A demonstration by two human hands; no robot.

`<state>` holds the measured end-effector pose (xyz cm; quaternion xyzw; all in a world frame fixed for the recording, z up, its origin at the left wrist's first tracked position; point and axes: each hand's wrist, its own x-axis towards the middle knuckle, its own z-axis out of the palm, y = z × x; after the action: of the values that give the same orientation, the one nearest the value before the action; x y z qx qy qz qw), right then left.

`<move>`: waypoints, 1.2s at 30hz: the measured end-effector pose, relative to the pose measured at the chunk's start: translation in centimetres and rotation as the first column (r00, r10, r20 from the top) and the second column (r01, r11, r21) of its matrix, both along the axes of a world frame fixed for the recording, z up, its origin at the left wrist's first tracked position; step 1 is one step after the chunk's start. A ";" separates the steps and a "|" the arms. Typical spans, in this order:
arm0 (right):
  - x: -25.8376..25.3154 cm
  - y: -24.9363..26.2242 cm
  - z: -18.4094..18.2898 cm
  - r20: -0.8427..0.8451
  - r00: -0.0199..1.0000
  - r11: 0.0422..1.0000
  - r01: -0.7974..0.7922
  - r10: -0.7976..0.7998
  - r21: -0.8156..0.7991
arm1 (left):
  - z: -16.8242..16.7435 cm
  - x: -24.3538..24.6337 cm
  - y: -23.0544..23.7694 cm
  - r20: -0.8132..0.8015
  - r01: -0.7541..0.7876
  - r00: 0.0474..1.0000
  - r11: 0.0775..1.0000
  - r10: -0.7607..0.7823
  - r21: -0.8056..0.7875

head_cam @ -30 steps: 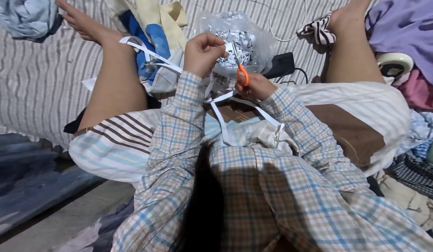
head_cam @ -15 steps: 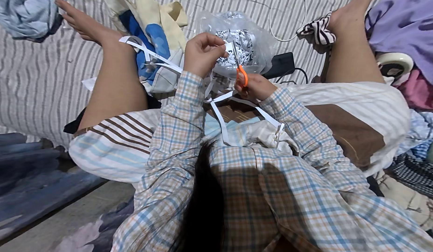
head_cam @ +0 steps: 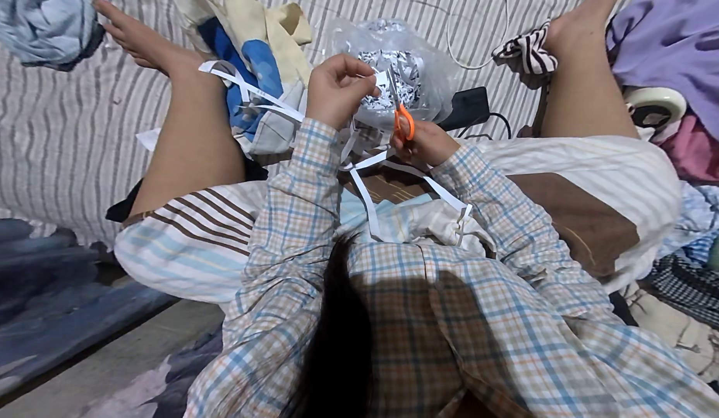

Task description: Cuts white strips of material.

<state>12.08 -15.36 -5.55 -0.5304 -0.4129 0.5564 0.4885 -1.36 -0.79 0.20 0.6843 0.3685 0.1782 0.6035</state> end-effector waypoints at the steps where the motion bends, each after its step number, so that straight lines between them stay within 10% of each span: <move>1: 0.0 0.0 -0.1 -0.004 1.000 1.000 -0.004 0.004 -0.005 | 0.0 0.0 0.0 -0.004 0.001 1.000 1.000 -0.001 -0.003; 36: -0.1 -0.1 0.3 -0.012 1.000 1.000 0.002 -0.003 -0.022 | -0.1 0.3 0.0 0.010 0.010 1.000 1.000 -0.010 -0.012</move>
<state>12.00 -15.45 -5.25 -0.5327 -0.4032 0.5634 0.4860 -1.05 -0.79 0.11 0.6816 0.3633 0.1762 0.6103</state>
